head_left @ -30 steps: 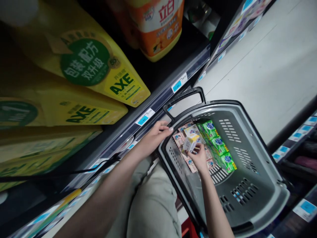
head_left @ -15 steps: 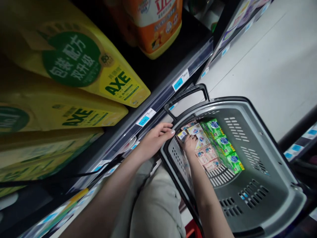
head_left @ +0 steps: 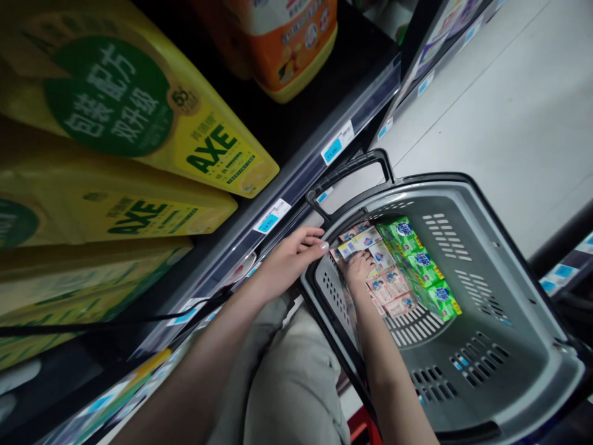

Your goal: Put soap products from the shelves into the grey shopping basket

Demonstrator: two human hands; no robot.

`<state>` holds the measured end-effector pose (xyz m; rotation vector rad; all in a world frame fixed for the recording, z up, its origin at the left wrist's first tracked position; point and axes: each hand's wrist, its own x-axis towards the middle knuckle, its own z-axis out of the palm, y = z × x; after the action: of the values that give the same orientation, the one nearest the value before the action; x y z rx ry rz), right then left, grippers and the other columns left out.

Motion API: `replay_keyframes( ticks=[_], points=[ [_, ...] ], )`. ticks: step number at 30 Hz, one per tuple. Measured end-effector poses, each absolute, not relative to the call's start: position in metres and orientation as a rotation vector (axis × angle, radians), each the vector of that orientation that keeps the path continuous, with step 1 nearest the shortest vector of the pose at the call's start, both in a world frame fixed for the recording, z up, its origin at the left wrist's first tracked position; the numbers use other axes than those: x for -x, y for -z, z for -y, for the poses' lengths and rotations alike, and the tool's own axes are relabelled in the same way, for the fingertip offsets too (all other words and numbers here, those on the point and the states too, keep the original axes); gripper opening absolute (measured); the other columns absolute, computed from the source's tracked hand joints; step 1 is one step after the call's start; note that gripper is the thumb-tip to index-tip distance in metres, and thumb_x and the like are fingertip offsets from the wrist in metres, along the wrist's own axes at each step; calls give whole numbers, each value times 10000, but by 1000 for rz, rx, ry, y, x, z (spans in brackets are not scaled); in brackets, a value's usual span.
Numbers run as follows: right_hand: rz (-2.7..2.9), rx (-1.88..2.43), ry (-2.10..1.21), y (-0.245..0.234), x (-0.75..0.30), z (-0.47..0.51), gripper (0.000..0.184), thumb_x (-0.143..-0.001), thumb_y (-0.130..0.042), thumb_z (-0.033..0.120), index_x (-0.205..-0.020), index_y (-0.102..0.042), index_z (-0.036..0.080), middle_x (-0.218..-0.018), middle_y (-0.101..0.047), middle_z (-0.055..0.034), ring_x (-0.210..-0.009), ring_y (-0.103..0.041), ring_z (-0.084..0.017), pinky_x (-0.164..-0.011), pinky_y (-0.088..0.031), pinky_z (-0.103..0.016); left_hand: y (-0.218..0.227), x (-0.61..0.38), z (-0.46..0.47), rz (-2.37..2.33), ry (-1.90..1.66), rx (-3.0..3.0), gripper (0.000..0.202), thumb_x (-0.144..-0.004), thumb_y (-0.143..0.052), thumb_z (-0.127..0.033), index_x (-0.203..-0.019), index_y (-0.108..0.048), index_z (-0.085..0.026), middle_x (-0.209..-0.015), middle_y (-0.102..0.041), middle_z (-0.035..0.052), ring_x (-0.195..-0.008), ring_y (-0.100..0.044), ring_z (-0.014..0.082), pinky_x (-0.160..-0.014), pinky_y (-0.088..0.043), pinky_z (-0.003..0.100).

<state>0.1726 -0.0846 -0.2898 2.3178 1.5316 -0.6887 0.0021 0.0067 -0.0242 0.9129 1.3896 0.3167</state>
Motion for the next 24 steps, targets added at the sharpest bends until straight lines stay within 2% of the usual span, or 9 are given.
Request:
replay_keyframes(
  ticks=[4, 11, 16, 19, 24],
  points=[
    [-1551, -2304, 577, 294, -181, 94, 777, -841, -571, 553, -1325, -456, -44, -1258, -501, -315, -1111, -464, -409, -890, -352, -539, 24, -2, -7, -1388, -310, -918, 566, -754, -587, -486, -1196, -536, -135, -1142, -564, 127, -1075, -540, 271, -984, -400, 450],
    [-1614, -2341, 604, 292, -195, 105, 680, -879, -474, 560, -1256, -519, -5, -1240, -520, -309, -1119, -455, -418, -919, -319, -592, 24, -2, -8, -1386, -299, -930, 641, -726, -577, -506, -1222, -525, -104, -1154, -555, 157, -1087, -530, 289, -973, -399, 470],
    [-1364, -2664, 477, 289, -228, 120, 608, -909, -403, 512, -1210, -522, -3, -1186, -537, -304, -1136, -450, -406, -907, -366, -500, 26, 0, -8, -1379, -301, -928, 634, -731, -578, -506, -1223, -525, -110, -1158, -556, 157, -1091, -533, 289, -973, -394, 469],
    [-1564, -2482, 535, 286, -245, 137, 584, -878, -479, 493, -1229, -509, 27, -1237, -513, -283, -1155, -443, -395, -930, -356, -476, 27, 1, -7, -1376, -303, -930, 617, -732, -589, -505, -1212, -533, -121, -1137, -561, 144, -1093, -535, 286, -974, -394, 463],
    [-1736, -2118, 584, 286, -240, 154, 731, -829, -556, 567, -1316, -427, 38, -1254, -507, -281, -1145, -449, -398, -957, -326, -511, 27, 0, -6, -1377, -292, -931, 598, -734, -598, -501, -1201, -539, -132, -1124, -561, 124, -1053, -551, 263, -989, -387, 448]
  ],
)
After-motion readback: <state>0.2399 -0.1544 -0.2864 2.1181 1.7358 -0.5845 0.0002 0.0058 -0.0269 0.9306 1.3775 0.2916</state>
